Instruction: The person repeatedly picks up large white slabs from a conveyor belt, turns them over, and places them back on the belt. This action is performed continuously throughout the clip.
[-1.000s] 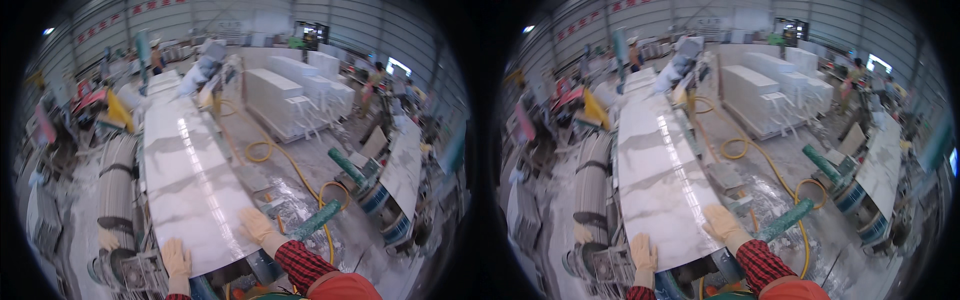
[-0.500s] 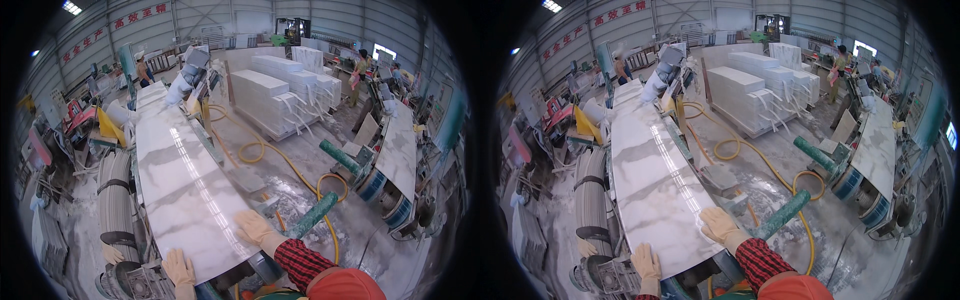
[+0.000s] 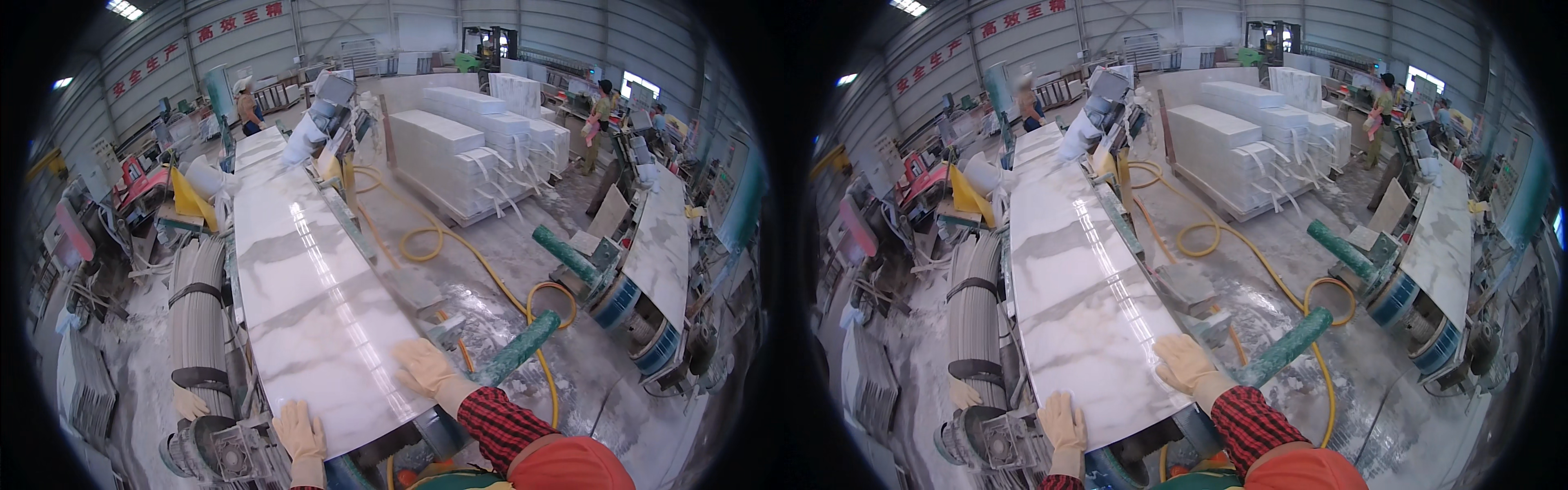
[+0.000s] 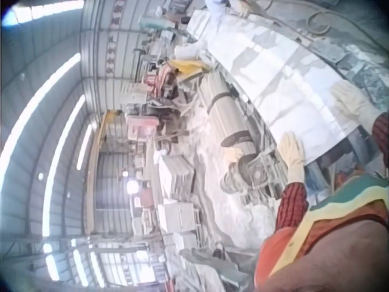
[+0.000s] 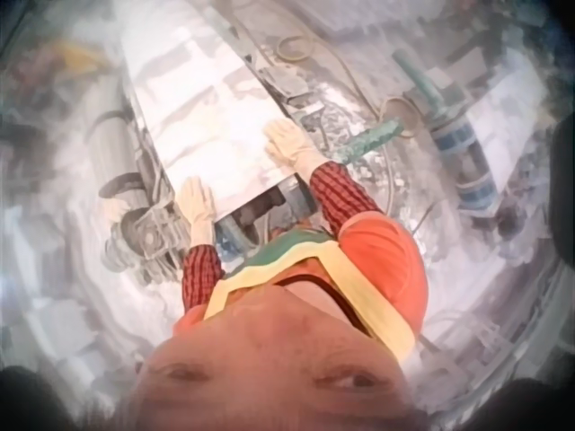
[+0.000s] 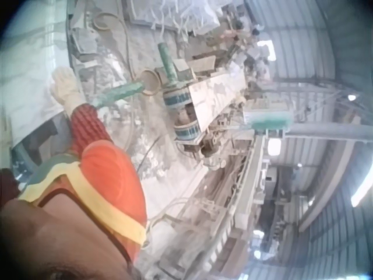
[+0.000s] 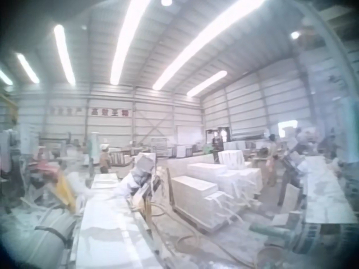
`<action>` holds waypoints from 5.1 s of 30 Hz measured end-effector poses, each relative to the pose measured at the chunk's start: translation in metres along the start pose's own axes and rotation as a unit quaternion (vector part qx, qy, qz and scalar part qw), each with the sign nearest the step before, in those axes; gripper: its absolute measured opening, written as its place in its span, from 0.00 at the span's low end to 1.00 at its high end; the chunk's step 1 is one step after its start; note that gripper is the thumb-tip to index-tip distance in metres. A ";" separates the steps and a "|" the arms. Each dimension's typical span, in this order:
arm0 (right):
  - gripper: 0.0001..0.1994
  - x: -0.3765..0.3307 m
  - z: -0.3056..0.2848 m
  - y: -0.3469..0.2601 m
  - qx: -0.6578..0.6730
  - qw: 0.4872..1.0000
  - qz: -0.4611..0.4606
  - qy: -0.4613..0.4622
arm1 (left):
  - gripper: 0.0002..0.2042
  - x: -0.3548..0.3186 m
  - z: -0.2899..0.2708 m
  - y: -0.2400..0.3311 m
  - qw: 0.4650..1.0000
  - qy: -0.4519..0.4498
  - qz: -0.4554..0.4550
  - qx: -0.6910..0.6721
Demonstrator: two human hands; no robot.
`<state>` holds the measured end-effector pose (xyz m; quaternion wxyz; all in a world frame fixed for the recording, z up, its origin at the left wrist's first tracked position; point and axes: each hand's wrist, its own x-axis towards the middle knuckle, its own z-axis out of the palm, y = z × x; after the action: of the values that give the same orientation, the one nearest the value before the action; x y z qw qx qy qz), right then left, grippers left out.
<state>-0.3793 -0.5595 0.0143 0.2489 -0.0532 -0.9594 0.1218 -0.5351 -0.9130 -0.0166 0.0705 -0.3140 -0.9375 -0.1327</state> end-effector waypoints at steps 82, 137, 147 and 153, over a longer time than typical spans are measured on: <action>0.22 -0.146 -0.048 -0.050 0.016 0.999 0.006 0.045 | 0.23 -0.048 -0.006 0.010 0.998 0.050 0.027 0.017; 0.30 0.142 0.087 0.081 0.012 1.000 0.009 -0.024 | 0.29 -0.005 -0.021 0.012 0.999 -0.042 -0.004 -0.021; 0.31 0.048 0.059 0.030 -0.024 0.992 0.113 -0.046 | 0.30 -0.010 -0.003 0.000 1.000 -0.011 0.015 -0.015; 0.24 -0.050 0.000 -0.035 -0.063 0.992 0.101 0.043 | 0.30 -0.014 0.006 -0.005 1.000 -0.015 0.007 0.013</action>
<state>-0.3376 -0.6015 0.0003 0.2726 -0.1701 -0.9433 0.0836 -0.5275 -0.9229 -0.0266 0.0615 -0.3214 -0.9378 -0.1156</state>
